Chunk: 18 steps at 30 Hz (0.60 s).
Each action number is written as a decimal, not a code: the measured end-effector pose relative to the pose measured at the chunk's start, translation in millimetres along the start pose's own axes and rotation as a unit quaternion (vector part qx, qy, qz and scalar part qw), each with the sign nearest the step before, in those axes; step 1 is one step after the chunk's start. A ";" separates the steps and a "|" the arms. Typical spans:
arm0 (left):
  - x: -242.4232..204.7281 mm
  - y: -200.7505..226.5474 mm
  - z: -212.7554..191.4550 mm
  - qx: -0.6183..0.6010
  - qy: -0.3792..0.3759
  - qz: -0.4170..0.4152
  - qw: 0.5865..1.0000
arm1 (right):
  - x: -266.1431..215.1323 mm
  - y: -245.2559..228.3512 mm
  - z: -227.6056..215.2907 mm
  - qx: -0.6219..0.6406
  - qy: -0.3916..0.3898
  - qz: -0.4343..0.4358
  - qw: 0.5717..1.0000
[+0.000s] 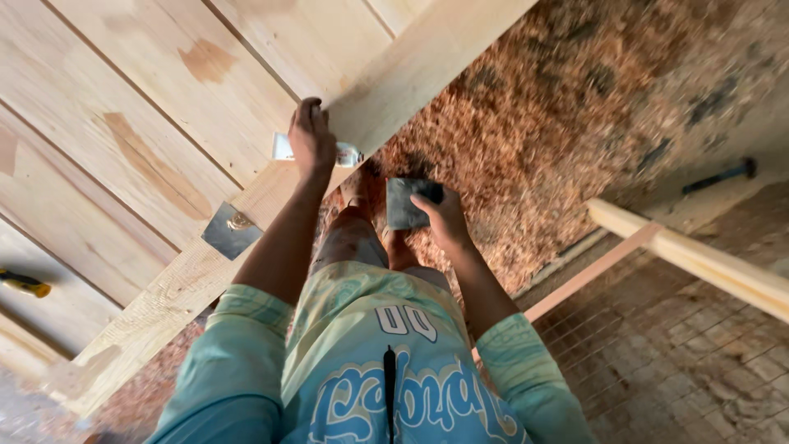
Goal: The person scrapes a paste from a tube onto a putty knife and spreads it into the seams of a wooden door panel. They then use a sanding block to smooth the filled areas along the panel edges.
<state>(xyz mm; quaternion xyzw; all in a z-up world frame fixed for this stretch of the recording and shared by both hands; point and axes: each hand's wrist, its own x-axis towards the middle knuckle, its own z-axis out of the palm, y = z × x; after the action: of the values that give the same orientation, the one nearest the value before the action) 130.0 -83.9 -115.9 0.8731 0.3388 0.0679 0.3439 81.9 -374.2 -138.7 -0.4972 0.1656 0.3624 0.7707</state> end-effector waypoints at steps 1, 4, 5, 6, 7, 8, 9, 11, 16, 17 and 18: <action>-3.4 -4.2 -11.7 -0.080 -0.008 -0.025 0.996 | -5.4 -5.1 -5.9 0.001 0.004 -0.010 1.000; -19.9 -21.0 -44.7 0.120 -0.126 0.172 0.970 | -15.8 -23.9 -24.2 0.003 0.024 -0.022 0.999; -29.0 -27.8 -55.9 0.189 -0.147 0.246 0.939 | -22.6 -27.3 -26.9 0.005 0.033 -0.024 0.999; -36.1 -33.0 -64.2 0.211 -0.177 0.276 0.921 | -25.0 -33.2 -30.2 0.013 0.043 -0.004 0.999; -40.6 -37.3 -70.1 0.193 -0.166 0.292 0.922 | -28.2 -38.5 -32.6 0.022 0.052 0.015 0.998; -40.1 -39.5 -71.3 0.173 -0.154 0.307 0.923 | -27.9 -45.0 -34.5 0.007 0.065 -0.004 0.998; -37.9 -40.1 -70.5 0.168 -0.152 0.286 0.931 | -23.8 -51.2 -34.2 -0.007 0.077 -0.023 0.997; -24.2 -35.9 -67.8 0.143 -0.129 0.251 0.949 | -17.2 -62.6 -34.4 -0.012 0.112 -0.001 0.994; 56.1 7.0 -111.8 0.060 0.073 0.214 0.972 | -4.4 -81.0 -36.2 0.020 0.169 -0.026 0.985; 96.8 22.1 -128.5 0.076 0.104 0.216 0.968 | 8.0 -89.4 -36.1 0.009 0.199 -0.012 0.980; 130.1 31.1 -148.7 0.121 0.145 0.269 0.944 | 10.3 -94.8 -38.4 0.006 0.184 -0.038 0.982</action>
<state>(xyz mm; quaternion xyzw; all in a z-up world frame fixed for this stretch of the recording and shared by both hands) 193.7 65.1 1.5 0.9475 0.1430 0.2426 0.1513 161.5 -427.2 -101.1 -0.5566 0.2878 0.2338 0.7434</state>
